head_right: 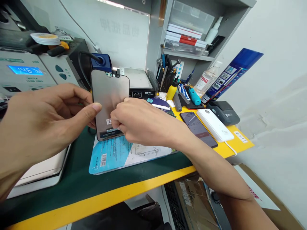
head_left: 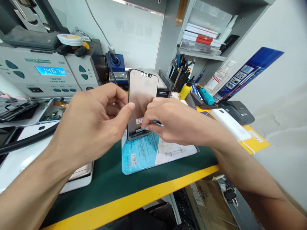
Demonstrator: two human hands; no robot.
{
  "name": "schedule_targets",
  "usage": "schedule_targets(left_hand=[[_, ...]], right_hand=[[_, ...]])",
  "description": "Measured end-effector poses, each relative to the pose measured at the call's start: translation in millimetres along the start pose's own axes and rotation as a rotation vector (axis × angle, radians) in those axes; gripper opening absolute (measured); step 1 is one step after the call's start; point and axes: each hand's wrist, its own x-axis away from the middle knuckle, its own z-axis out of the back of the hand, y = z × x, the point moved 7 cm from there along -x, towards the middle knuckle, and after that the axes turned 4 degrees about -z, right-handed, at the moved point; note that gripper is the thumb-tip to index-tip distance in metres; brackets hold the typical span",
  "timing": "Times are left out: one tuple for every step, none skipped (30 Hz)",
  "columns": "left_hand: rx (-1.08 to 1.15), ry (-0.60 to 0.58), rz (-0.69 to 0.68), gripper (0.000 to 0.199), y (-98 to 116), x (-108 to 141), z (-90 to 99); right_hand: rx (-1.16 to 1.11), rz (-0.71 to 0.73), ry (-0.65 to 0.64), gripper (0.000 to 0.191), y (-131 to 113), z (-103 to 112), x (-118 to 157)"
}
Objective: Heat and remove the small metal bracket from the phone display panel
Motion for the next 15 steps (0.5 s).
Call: schedule_targets(left_hand=[[0.009,0.000,0.008,0.011,0.2,0.0,-0.3],[0.016,0.000,0.014,0.011,0.6,0.0,-0.7],[0.021,-0.002,0.017,0.011,1.3,0.1,-1.0],[0.025,-0.003,0.019,0.011,2.0,0.2,-1.1],[0.027,-0.009,0.025,0.010,2.4,0.4,-1.5],[0.031,-0.014,0.030,0.011,2.7,0.7,-1.7],[0.034,-0.017,0.033,0.011,2.9,1.0,-1.6],[0.035,-0.019,0.036,0.011,3.0,1.3,-1.4],[0.032,-0.022,0.036,0.012,3.1,1.6,-1.2],[0.025,-0.026,0.037,0.012,3.1,1.9,-1.0],[0.018,-0.028,0.035,0.012,3.4,2.1,-0.6],[0.011,-0.033,0.037,0.012,3.4,2.2,-0.5],[0.010,-0.038,0.041,0.012,3.3,2.2,-0.6],[0.016,-0.044,0.041,0.011,3.5,2.2,-0.7],[0.025,-0.047,0.040,0.011,3.8,2.1,-0.8]], right_hand=[[0.000,0.006,0.002,0.018,-0.5,-0.5,0.5],[-0.003,0.011,0.007,0.018,-0.9,-0.7,1.2],[-0.005,0.014,0.014,0.018,-1.3,-0.7,1.9],[-0.004,0.015,0.018,0.018,-1.7,-0.6,2.7],[0.001,0.016,0.022,0.018,-2.3,-0.5,3.5],[0.010,0.021,0.025,0.018,-3.1,-0.3,4.3],[0.028,0.027,0.030,0.018,-4.2,0.0,5.0],[0.051,0.036,0.034,0.018,-5.5,0.1,5.7],[0.077,0.045,0.041,0.018,-6.8,0.3,6.2],[0.104,0.052,0.045,0.019,-7.9,0.3,6.5],[0.128,0.054,0.045,0.019,-8.5,-0.1,6.7],[0.148,0.050,0.041,0.018,-8.6,-0.7,6.8],[0.162,0.040,0.036,0.018,-8.2,-1.4,6.8],[0.170,0.030,0.032,0.017,-7.6,-1.9,6.9],[0.174,0.021,0.029,0.017,-7.0,-2.4,7.1]])
